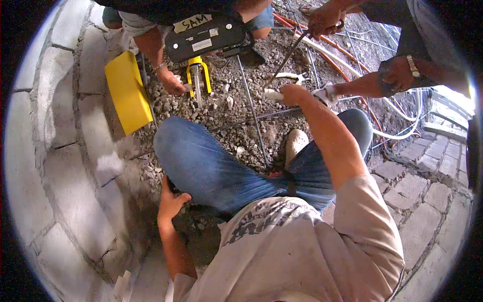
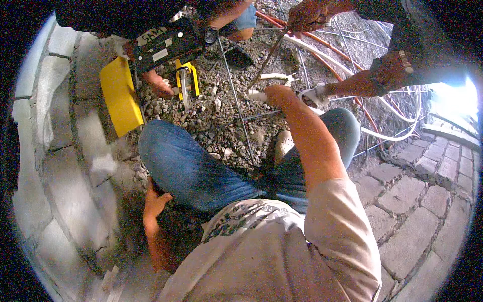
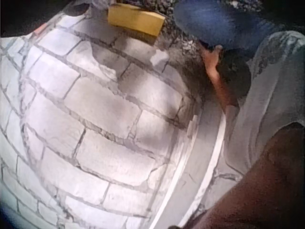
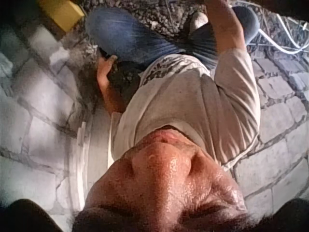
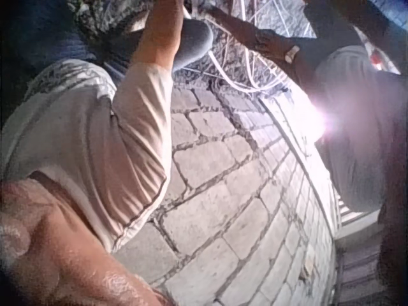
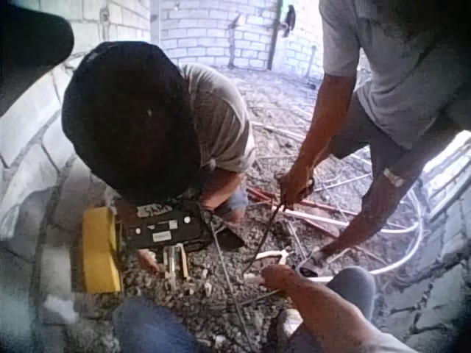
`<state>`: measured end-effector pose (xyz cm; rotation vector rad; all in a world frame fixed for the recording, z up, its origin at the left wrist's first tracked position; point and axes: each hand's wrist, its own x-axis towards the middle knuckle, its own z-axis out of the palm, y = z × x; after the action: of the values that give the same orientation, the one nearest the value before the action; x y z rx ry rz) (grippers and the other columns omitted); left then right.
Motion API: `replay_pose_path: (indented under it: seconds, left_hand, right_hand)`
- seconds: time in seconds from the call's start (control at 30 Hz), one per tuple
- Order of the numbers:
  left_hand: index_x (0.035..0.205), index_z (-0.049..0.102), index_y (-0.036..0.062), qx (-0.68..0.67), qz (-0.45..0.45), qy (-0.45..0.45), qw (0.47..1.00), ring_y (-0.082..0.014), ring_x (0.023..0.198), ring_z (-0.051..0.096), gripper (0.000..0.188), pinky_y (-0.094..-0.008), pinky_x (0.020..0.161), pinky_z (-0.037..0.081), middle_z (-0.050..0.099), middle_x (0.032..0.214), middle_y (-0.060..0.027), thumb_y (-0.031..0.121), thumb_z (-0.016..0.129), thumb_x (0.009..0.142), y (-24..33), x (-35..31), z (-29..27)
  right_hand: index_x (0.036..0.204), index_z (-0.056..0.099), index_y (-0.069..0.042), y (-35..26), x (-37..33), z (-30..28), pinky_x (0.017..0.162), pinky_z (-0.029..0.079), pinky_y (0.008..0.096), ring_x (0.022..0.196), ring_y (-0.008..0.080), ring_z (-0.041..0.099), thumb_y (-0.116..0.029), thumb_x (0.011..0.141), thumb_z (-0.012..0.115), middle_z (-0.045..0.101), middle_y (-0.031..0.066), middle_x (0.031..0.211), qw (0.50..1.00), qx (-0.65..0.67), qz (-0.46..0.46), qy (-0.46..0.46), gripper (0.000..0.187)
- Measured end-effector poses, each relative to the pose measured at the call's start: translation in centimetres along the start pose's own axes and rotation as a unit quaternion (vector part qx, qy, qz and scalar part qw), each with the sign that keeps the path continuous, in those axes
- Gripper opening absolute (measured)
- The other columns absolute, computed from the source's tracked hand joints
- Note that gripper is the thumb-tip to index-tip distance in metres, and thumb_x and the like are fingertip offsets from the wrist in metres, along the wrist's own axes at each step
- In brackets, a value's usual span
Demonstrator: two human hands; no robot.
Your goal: Connecting white plastic pipes and fittings as part of a construction task.
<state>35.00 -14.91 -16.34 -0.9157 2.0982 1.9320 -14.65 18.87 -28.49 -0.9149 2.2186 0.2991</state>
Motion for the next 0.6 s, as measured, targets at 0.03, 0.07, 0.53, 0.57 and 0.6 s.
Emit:
replay_pose_path:
  seconds: [0.03,0.07,0.53,0.57,0.6]
  left_hand:
    - [0.156,0.027,-0.0012,0.012,0.005,0.006,1.000,-0.0284,0.137,0.047,0.122,-0.0409,0.117,0.035,0.047,0.150,-0.0158,0.047,0.096,0.067,0.1,0.0,0.1]
    - [0.156,0.027,-0.0014,0.005,0.000,0.008,1.000,-0.0284,0.137,0.046,0.123,-0.0410,0.117,0.035,0.047,0.150,-0.0157,0.048,0.096,0.067,0.2,0.0,0.1]
    - [0.160,0.017,-0.0012,-0.034,0.023,0.010,0.999,-0.0288,0.143,0.041,0.133,-0.0439,0.119,0.032,0.041,0.156,-0.0166,0.054,0.093,0.066,-1.1,-0.1,0.4]
    - [0.160,0.017,-0.0010,-0.044,0.012,0.004,0.999,-0.0287,0.143,0.041,0.133,-0.0436,0.119,0.032,0.041,0.156,-0.0166,0.054,0.093,0.066,-0.9,-0.1,0.4]
    - [0.160,0.018,-0.0009,-0.044,0.009,0.003,0.999,-0.0286,0.143,0.040,0.132,-0.0434,0.119,0.032,0.041,0.156,-0.0166,0.054,0.093,0.067,-0.6,0.0,0.5]
  right_hand:
    - [0.108,0.075,-0.010,0.2,-0.2,-0.2,0.081,0.061,0.0522,0.094,0.0368,0.075,-0.025,0.075,0.074,0.077,0.0143,0.101,1.000,0.002,-0.027,-0.008,0.036]
    - [0.109,0.075,-0.011,0.3,-0.3,-0.4,0.081,0.061,0.0520,0.094,0.0370,0.075,-0.025,0.074,0.075,0.077,0.0146,0.102,0.999,0.001,-0.048,-0.024,0.038]
    - [0.117,0.071,-0.007,3.3,-4.1,-4.6,0.091,0.055,0.0498,0.106,0.0377,0.070,-0.030,0.078,0.075,0.073,0.0195,0.111,0.998,-0.004,-0.014,-0.059,0.046]
    - [0.116,0.071,-0.007,3.8,-4.6,-4.6,0.090,0.055,0.0498,0.106,0.0377,0.070,-0.030,0.077,0.075,0.073,0.0197,0.111,0.997,-0.014,-0.012,-0.072,0.046]
    - [0.116,0.071,-0.007,4.1,-4.9,-4.5,0.090,0.055,0.0497,0.106,0.0377,0.070,-0.030,0.077,0.076,0.073,0.0200,0.110,0.996,-0.024,-0.011,-0.085,0.046]
